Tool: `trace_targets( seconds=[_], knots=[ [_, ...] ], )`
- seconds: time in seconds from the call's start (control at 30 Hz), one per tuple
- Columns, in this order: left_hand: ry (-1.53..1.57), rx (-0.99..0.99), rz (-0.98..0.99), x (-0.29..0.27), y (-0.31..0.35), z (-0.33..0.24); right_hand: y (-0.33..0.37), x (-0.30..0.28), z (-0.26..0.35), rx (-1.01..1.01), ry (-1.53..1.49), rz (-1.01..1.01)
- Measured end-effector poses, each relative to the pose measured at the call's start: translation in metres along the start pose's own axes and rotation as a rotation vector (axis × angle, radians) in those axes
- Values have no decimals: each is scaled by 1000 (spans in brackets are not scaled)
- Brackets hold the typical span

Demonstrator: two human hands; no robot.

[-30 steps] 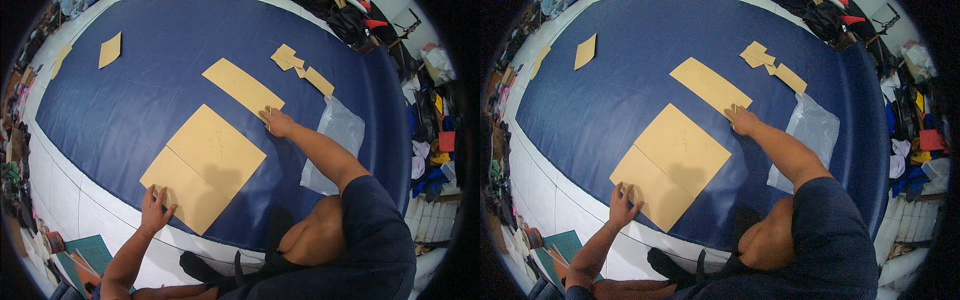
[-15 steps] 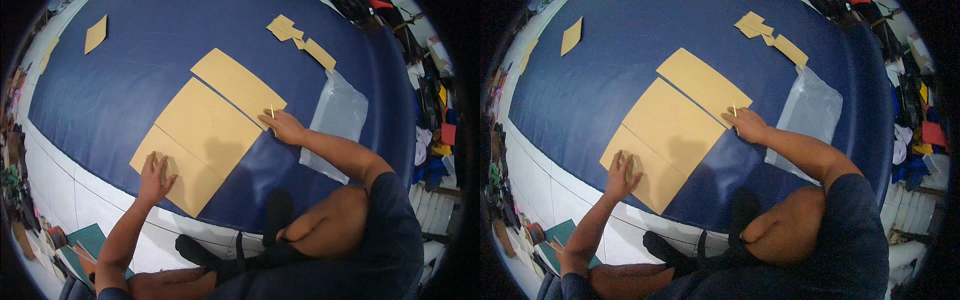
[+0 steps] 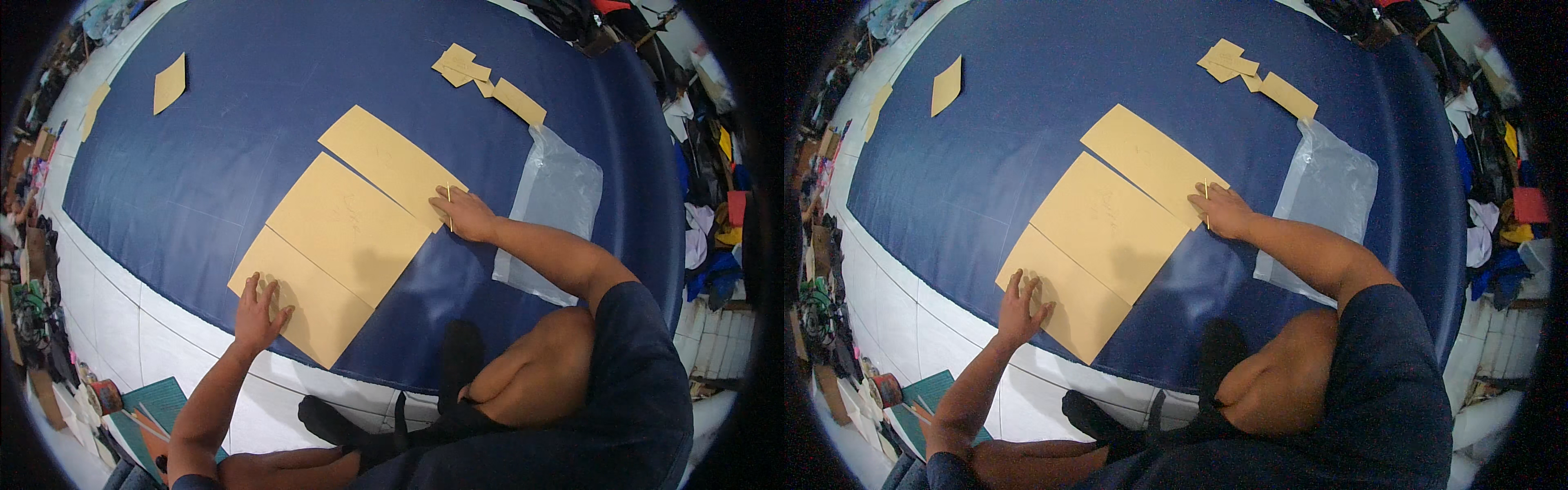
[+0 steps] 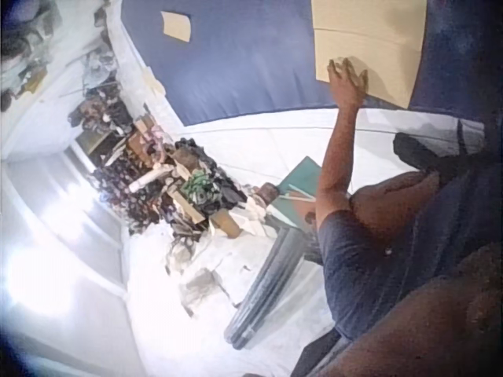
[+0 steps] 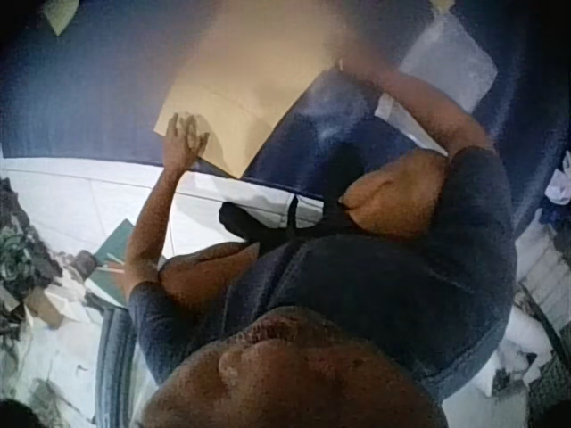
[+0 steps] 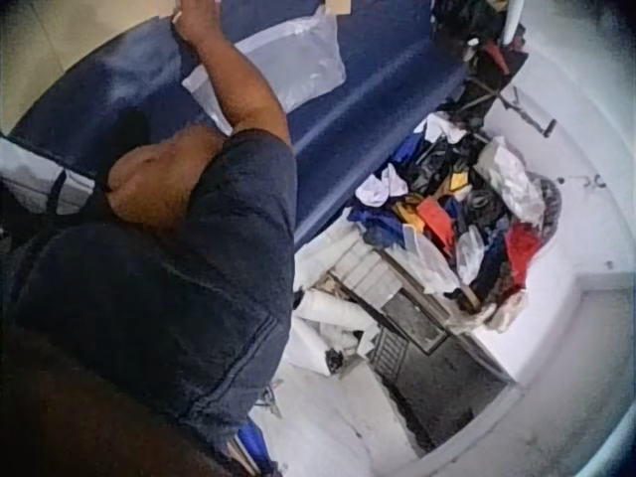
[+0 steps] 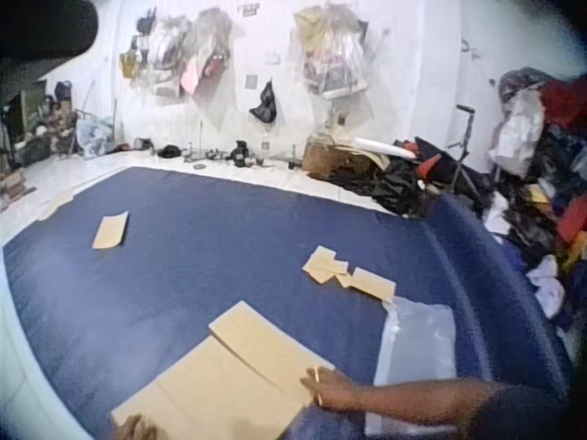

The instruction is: The person uses a pencil to mark outlines around pieces of cardstock patterns onto a large blue fabric sheet laid out on the floor.

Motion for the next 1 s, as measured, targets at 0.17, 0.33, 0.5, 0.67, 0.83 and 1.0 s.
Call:
trace_targets(
  seconds=[0.17, 0.33, 0.5, 0.67, 0.83, 1.0],
  knots=[
    [-8, 9, -16, -2, 2, 3, -1, 0, -1, 4, 52, 50],
    [-26, 8, -9, -3, 5, 9, 3, 0, -2, 14, 48, 32],
    [-21, -34, -13, -5, 8, 14, 7, -7, -23, 64, 10, 53],
    [-8, -27, -37, -8, 10, 18, 12, -9, -45, 104, -40, 23],
    [-17, -49, -39, -12, 10, 26, 17, -13, -64, 205, -32, 34],
    [2, -130, -43, -16, 13, 41, 31, -29, -80, 358, 43, 104]
  ],
)
Point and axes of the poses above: each hand's wrist, its own y-axis away from the middle knuckle, its own x-axis out of the palm, z = x × y, the point moved 5 cm from there along -y, towards the middle knuckle, and after that the axes turned 5 degrees about -z, right-handed, at the moved point
